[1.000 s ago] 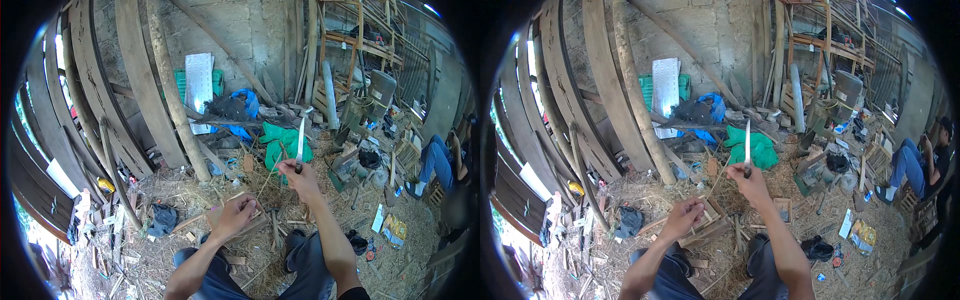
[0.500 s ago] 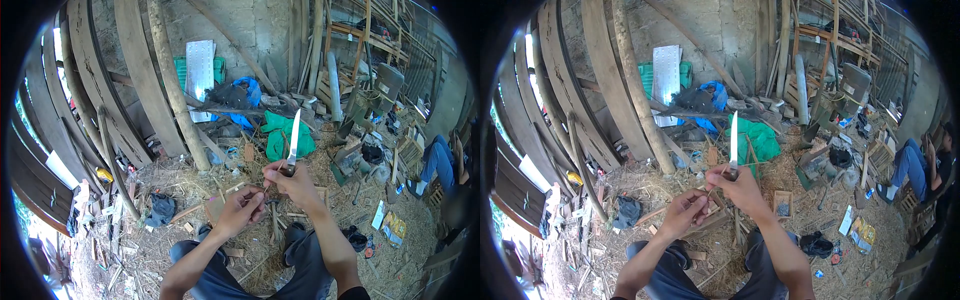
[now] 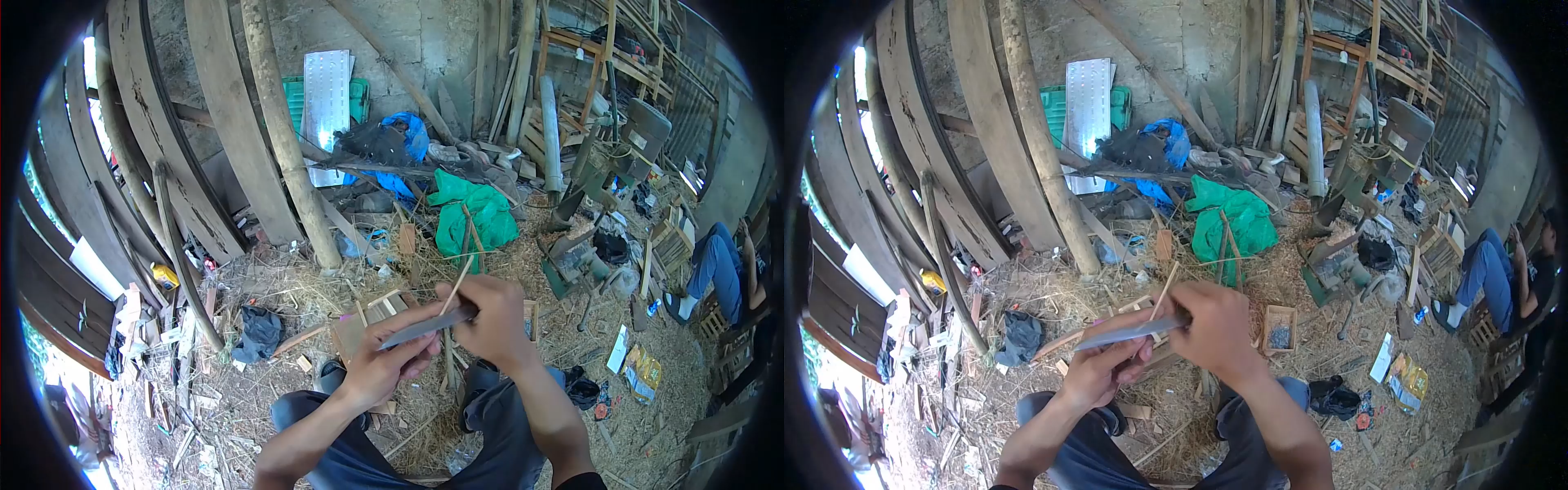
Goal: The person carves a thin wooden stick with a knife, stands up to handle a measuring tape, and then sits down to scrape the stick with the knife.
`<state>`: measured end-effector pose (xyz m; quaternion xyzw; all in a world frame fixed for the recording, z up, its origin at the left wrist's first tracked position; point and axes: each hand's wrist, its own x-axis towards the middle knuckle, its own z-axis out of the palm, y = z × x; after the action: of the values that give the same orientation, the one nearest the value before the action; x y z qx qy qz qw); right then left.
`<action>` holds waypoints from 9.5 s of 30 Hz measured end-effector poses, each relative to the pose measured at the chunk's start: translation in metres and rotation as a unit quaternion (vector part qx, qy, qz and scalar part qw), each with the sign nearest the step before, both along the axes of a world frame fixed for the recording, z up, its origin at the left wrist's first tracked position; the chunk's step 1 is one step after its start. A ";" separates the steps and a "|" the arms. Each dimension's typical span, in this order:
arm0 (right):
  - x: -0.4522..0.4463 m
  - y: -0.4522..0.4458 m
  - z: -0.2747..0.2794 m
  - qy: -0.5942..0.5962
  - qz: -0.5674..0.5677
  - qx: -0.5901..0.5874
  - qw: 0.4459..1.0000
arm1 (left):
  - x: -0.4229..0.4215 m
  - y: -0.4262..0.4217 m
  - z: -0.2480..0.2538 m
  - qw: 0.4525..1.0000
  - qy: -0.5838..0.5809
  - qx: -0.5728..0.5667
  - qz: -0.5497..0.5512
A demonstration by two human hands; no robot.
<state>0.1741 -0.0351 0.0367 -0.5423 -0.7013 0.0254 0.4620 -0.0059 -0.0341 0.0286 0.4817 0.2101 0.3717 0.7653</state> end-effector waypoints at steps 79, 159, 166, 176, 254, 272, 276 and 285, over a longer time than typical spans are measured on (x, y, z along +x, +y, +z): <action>-0.009 0.031 -0.033 -0.146 -0.220 0.090 0.960 | 0.008 0.007 -0.015 0.995 0.022 -0.048 0.079; 0.010 0.003 0.001 0.352 0.268 -0.362 0.820 | 0.009 0.011 -0.024 0.960 0.176 0.148 0.162; 0.018 0.005 0.000 0.438 0.265 -0.401 0.760 | 0.007 0.012 -0.021 0.973 0.148 0.108 0.137; 0.035 0.013 0.002 0.487 0.166 -0.409 0.754 | 0.010 0.014 -0.020 0.958 0.189 0.166 0.136; -0.107 0.269 -0.275 -0.096 0.200 -0.318 0.922 | -0.166 0.278 -0.301 0.794 0.577 0.116 -0.153; -0.035 0.091 0.089 0.303 0.002 -0.389 0.870 | -0.015 0.209 0.085 0.939 0.295 -0.023 -0.173; -0.014 0.044 0.155 0.263 -0.165 -0.396 0.864 | 0.028 0.191 0.112 0.925 0.284 -0.077 -0.239; -0.131 -0.051 0.198 0.356 -0.470 -0.214 0.779 | 0.049 0.130 0.237 0.752 0.198 0.283 -0.562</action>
<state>0.0436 -0.0865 0.2349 -0.8417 -0.1214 0.1463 0.5054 0.0427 0.0957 0.2658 0.7700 -0.0663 -0.1864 0.6065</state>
